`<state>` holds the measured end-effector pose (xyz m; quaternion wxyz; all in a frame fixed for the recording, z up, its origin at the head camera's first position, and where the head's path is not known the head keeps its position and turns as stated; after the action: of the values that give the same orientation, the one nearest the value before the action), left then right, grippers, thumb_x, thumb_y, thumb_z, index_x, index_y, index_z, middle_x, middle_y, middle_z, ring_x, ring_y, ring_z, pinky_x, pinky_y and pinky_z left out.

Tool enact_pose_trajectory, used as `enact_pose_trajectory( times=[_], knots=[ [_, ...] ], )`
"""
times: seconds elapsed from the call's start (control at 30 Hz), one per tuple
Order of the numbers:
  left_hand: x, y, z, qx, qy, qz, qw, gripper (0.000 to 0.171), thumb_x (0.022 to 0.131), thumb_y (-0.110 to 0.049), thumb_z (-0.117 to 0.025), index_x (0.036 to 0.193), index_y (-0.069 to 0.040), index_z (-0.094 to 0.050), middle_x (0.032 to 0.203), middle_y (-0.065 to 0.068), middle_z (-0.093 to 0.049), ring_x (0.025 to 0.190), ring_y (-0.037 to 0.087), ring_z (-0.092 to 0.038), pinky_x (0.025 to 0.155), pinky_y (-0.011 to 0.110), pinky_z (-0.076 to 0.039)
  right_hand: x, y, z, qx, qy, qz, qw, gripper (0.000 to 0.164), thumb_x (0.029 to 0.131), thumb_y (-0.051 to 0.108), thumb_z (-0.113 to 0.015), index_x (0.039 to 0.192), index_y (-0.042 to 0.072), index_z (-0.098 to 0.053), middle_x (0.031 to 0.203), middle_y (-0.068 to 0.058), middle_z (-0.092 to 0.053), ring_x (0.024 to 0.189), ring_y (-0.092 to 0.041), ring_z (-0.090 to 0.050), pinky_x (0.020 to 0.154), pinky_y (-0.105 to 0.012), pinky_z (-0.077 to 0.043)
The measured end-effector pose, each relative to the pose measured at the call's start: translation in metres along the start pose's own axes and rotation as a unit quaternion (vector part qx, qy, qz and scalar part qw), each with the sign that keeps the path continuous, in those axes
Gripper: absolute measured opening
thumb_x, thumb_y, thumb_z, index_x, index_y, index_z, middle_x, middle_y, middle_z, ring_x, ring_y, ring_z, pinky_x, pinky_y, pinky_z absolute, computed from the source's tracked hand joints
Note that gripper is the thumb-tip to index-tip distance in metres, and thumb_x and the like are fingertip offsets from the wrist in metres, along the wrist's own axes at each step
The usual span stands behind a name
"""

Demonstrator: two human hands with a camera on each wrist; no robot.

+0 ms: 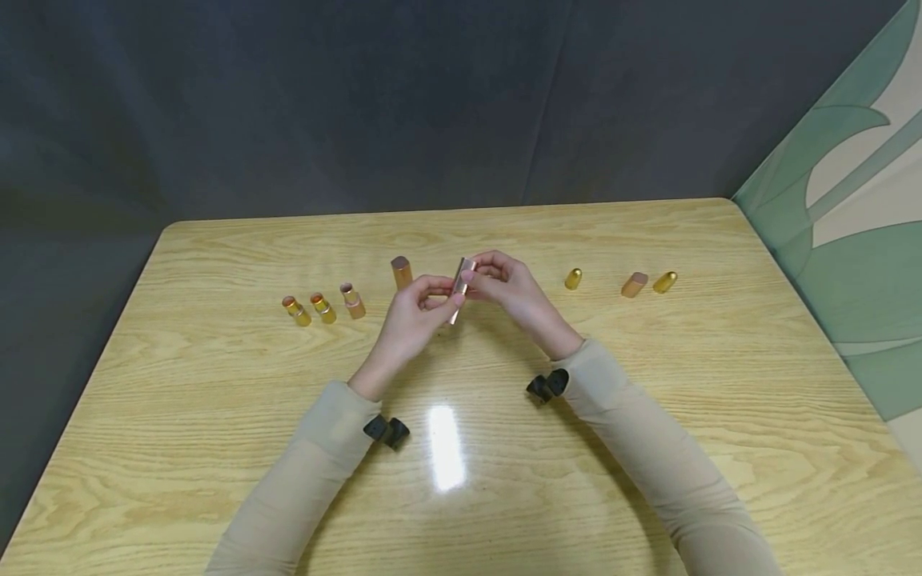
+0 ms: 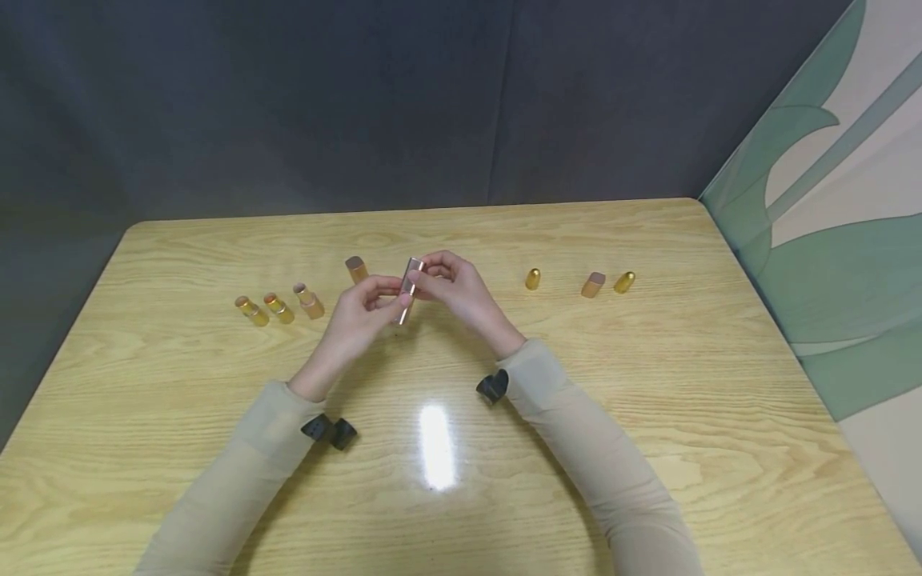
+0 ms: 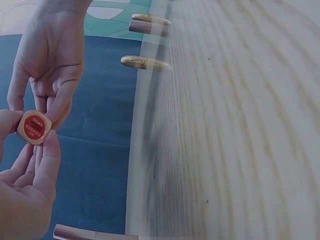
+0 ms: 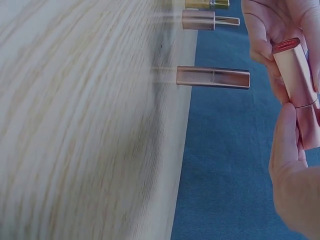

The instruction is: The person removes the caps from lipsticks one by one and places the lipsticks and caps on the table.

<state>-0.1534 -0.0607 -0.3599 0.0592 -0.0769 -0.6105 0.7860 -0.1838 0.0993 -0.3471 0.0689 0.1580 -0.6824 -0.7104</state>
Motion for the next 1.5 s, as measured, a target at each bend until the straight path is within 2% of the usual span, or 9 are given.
enact_pose_trajectory(
  times=[0.1,0.2,0.4,0.63,0.83,0.9,1.17,1.5],
  knots=[
    [0.0,0.0,0.0,0.005,0.003,-0.005,1.0,0.036,0.092,-0.019,-0.063,0.124,-0.003,-0.058,0.122,0.015,-0.063,0.086,0.017,-0.065,0.07,0.034,-0.053,0.0,0.001,0.001,0.021,-0.003,0.003,1.0,0.026,0.096,0.009,-0.053,0.119,-0.004,-0.049,0.09,0.004,-0.058,0.083,-0.004,-0.061,0.089,-0.028,-0.055],
    [-0.001,-0.001,-0.001,0.007,0.009,-0.009,0.9999,0.038,0.092,-0.019,-0.064,0.127,-0.005,-0.057,0.125,0.015,-0.062,0.081,0.013,-0.064,0.067,0.035,-0.053,0.001,0.001,0.003,0.043,-0.006,0.007,0.999,0.025,0.096,0.007,-0.052,0.118,-0.004,-0.049,0.089,0.005,-0.059,0.083,-0.004,-0.062,0.085,-0.024,-0.055],
    [0.0,-0.001,0.0,0.017,0.015,-0.008,0.9997,0.041,0.092,-0.023,-0.064,0.13,-0.008,-0.056,0.126,0.014,-0.062,0.089,0.02,-0.065,0.068,0.029,-0.051,0.001,0.003,0.006,0.05,-0.005,0.002,0.999,0.024,0.095,0.007,-0.054,0.117,-0.003,-0.049,0.089,0.004,-0.059,0.082,-0.005,-0.062,0.08,-0.019,-0.056],
    [0.0,0.0,0.002,0.017,0.018,-0.012,0.9996,0.041,0.092,-0.022,-0.064,0.131,-0.01,-0.056,0.126,0.013,-0.063,0.088,0.023,-0.065,0.071,0.04,-0.054,0.002,0.004,0.007,0.061,-0.016,-0.002,0.998,0.02,0.095,0.006,-0.055,0.113,0.001,-0.05,0.087,0.005,-0.059,0.079,-0.004,-0.062,0.078,-0.019,-0.056],
    [0.0,0.001,0.001,0.028,0.021,-0.014,0.9993,0.04,0.092,-0.021,-0.064,0.13,-0.01,-0.057,0.124,0.013,-0.064,0.084,0.02,-0.064,0.063,0.025,-0.048,0.004,0.003,0.01,0.073,-0.033,-0.001,0.997,0.017,0.095,0.007,-0.055,0.11,0.002,-0.051,0.084,0.006,-0.061,0.078,-0.005,-0.063,0.078,-0.019,-0.056],
    [0.0,0.002,0.001,0.033,0.023,-0.012,0.9991,0.039,0.092,-0.021,-0.065,0.129,-0.011,-0.057,0.124,0.013,-0.064,0.085,0.021,-0.064,0.062,0.023,-0.047,0.004,0.002,0.012,0.078,-0.042,0.0,0.996,0.017,0.095,0.008,-0.054,0.111,0.001,-0.051,0.085,0.006,-0.062,0.079,-0.005,-0.063,0.078,-0.019,-0.056],
    [-0.001,0.002,0.003,0.035,0.023,-0.014,0.999,0.04,0.091,-0.021,-0.066,0.129,-0.011,-0.057,0.125,0.013,-0.063,0.087,0.024,-0.065,0.064,0.025,-0.049,0.004,0.003,0.021,0.095,-0.06,0.002,0.994,0.023,0.098,0.01,-0.051,0.119,0.001,-0.046,0.088,0.006,-0.064,0.083,-0.004,-0.065,0.076,-0.017,-0.056],
    [-0.003,0.001,0.011,0.03,0.01,-0.002,0.9995,0.041,0.091,-0.02,-0.066,0.13,-0.013,-0.056,0.126,0.01,-0.061,0.1,0.027,-0.064,0.073,0.025,-0.052,0.003,0.007,0.029,0.106,-0.076,0.02,0.991,0.012,0.097,0.007,-0.05,0.11,0.009,-0.048,0.082,0.01,-0.068,0.078,-0.002,-0.068,0.071,-0.016,-0.056]
  ],
)
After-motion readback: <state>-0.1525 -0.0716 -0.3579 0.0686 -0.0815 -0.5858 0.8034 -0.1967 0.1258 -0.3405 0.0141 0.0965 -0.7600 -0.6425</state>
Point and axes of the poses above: each hand's wrist, its own x-axis towards the middle knuckle, its own z-axis out of the back of the hand, y = z × x, the point moved 2 cm from there along x, towards the middle knuckle
